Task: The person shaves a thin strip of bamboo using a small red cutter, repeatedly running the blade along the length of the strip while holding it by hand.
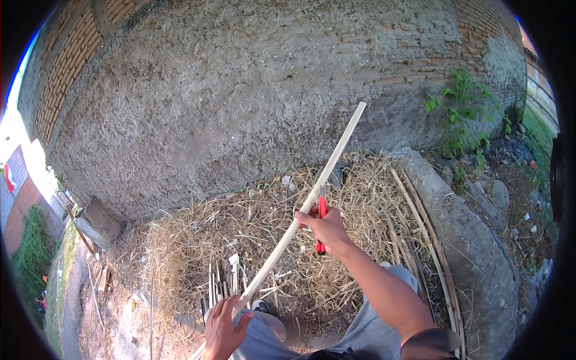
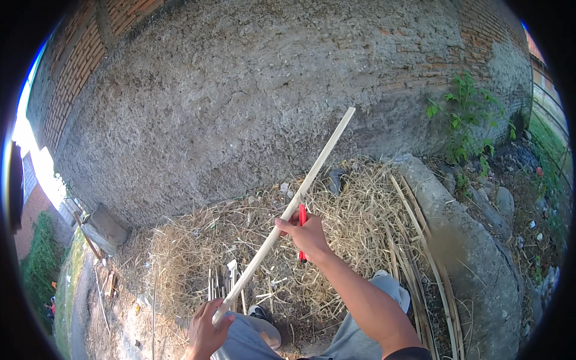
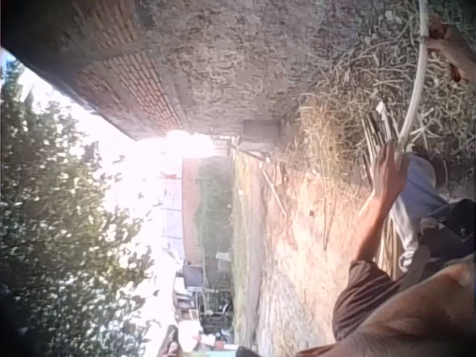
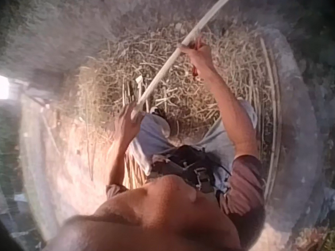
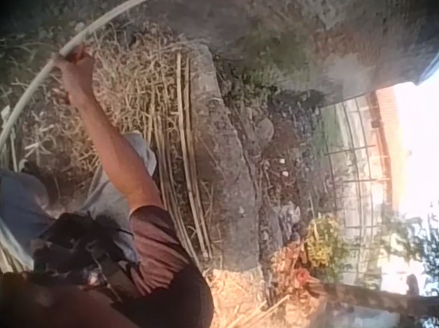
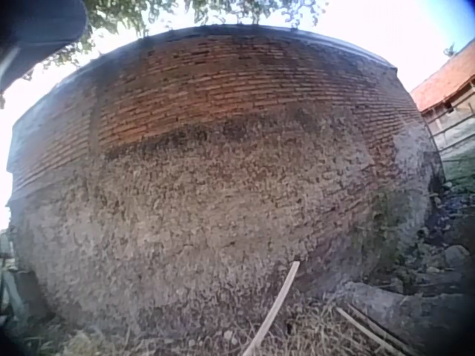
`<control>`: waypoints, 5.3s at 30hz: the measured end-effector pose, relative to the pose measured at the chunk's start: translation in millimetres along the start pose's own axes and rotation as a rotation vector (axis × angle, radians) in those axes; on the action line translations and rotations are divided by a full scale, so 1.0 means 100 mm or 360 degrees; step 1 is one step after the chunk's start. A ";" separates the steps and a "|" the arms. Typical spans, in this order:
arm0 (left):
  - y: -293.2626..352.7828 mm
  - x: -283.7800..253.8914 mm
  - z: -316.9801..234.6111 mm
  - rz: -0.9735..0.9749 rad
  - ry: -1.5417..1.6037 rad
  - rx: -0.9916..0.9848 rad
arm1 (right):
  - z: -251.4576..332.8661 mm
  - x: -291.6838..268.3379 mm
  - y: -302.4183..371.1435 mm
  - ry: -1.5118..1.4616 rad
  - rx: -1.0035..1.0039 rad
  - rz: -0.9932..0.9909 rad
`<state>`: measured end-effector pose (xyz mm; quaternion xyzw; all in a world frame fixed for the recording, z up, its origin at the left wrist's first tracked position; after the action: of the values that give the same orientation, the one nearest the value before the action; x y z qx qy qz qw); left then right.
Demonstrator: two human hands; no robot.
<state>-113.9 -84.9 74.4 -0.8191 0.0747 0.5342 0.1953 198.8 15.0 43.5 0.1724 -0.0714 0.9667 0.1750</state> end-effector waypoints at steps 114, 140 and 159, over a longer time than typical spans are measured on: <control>-0.03 1.05 0.18 0.0717 0.1400 -0.0933 | -0.58 0.55 0.73 0.2253 -0.0284 0.0635; 0.88 1.35 0.89 0.0962 0.0420 -0.0144 | -1.10 0.11 -0.03 0.2519 -0.0144 0.0286; 1.61 0.60 0.87 0.0603 0.0428 -0.0055 | -1.57 -0.77 -0.27 0.2449 0.0328 0.0117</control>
<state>-216.0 -191.7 -49.6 -0.8575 0.2434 0.4485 0.0656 227.4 46.8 -128.4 -0.5344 0.1546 0.8213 0.1264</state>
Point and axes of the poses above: each hand's wrist, its own y-axis away from the middle knuckle, its own x-axis out of the palm, z = x × y, the point moved 6 cm from there along -y, towards the middle knuckle, and after that the axes turned 3 degrees about -x, right-handed, at the moved point
